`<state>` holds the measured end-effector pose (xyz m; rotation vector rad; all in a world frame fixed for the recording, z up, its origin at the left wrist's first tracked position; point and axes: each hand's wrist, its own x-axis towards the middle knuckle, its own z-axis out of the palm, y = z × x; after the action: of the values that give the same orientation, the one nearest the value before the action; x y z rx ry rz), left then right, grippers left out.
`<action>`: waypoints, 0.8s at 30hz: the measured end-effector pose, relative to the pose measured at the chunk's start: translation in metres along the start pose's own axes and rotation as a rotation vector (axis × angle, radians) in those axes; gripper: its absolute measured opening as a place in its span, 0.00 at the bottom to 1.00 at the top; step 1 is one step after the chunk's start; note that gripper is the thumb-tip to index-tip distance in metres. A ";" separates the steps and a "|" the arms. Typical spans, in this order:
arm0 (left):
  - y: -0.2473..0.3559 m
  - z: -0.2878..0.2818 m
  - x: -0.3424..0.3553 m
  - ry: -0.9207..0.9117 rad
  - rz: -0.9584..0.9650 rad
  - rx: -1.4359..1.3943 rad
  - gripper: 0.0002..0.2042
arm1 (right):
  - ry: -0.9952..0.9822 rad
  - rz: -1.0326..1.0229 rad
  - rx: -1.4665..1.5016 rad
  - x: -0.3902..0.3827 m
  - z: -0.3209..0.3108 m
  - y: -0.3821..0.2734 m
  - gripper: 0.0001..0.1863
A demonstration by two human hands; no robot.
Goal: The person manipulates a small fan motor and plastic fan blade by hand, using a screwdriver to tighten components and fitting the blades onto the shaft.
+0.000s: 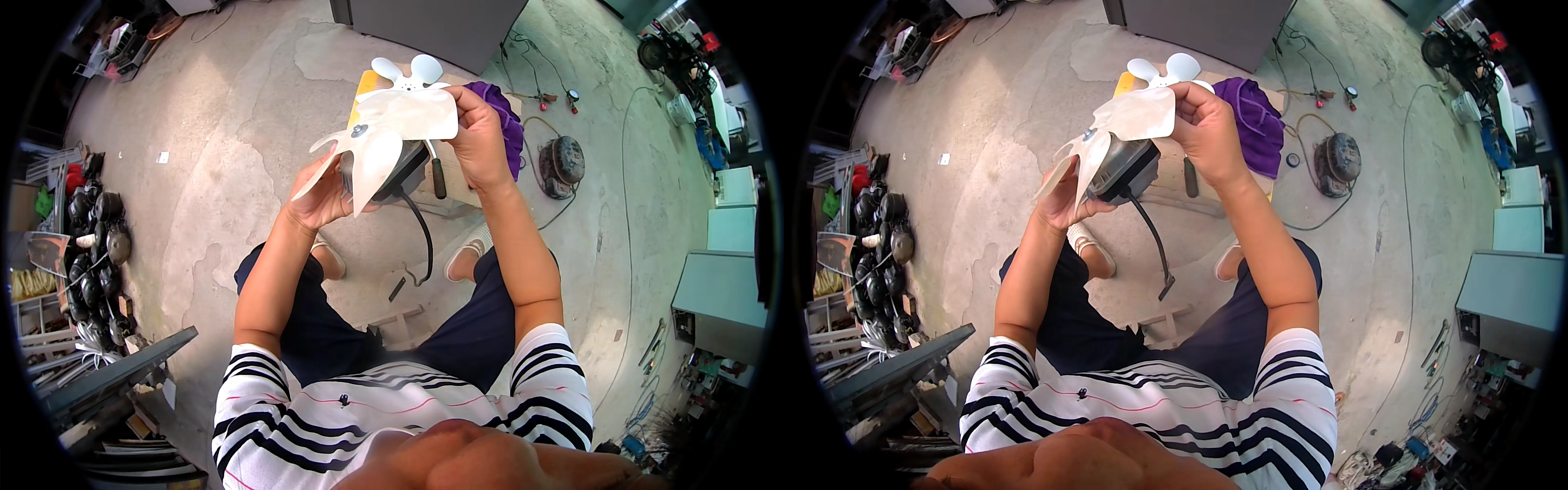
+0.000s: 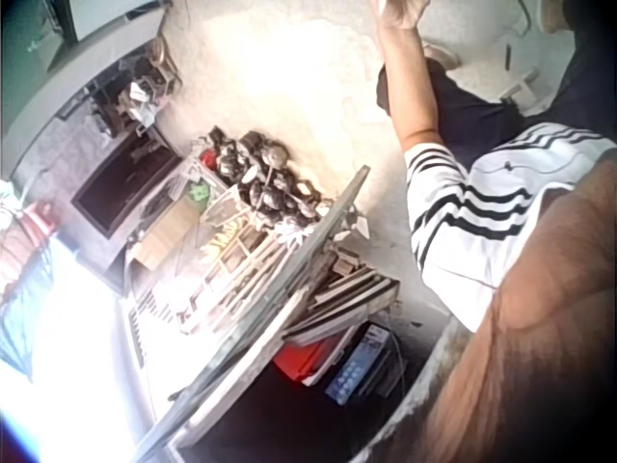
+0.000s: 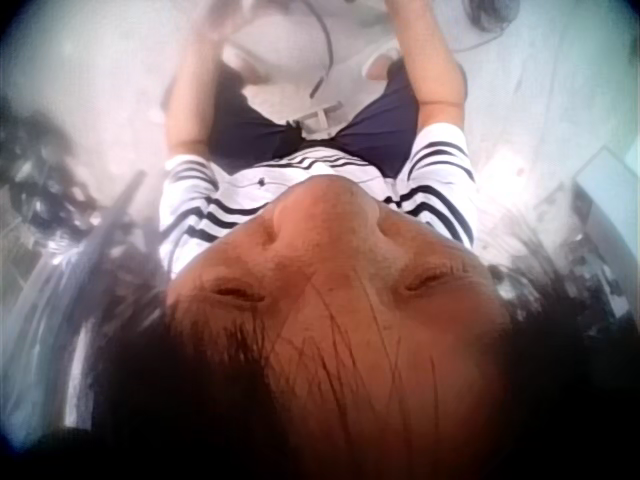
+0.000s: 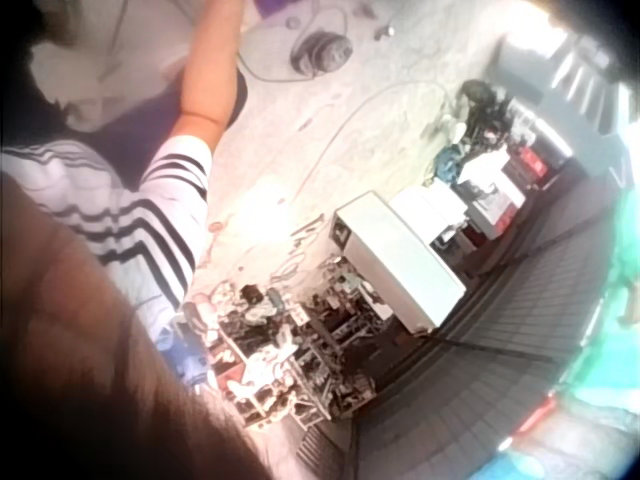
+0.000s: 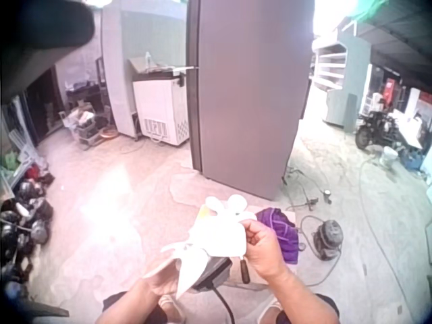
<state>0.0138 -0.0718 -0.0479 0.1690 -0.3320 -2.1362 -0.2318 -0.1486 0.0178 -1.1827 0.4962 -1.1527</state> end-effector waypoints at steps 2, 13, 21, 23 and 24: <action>-0.002 0.004 0.000 0.038 0.011 0.006 0.31 | -0.021 -0.012 0.027 0.001 -0.004 0.001 0.17; -0.001 -0.018 -0.006 0.042 -0.029 -0.147 0.28 | 0.023 0.017 0.052 -0.002 0.001 0.003 0.17; -0.002 -0.013 -0.004 0.022 -0.072 -0.216 0.26 | -0.036 0.054 -0.022 -0.001 -0.004 0.010 0.20; -0.002 -0.019 -0.005 0.029 -0.064 -0.193 0.26 | -0.061 0.089 -0.090 -0.001 -0.005 0.008 0.21; -0.001 -0.020 -0.005 0.032 -0.062 -0.182 0.26 | -0.065 0.086 -0.102 -0.001 -0.005 0.008 0.21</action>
<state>0.0204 -0.0705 -0.0677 0.1096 -0.1140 -2.2092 -0.2327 -0.1503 0.0084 -1.2703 0.5559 -1.0225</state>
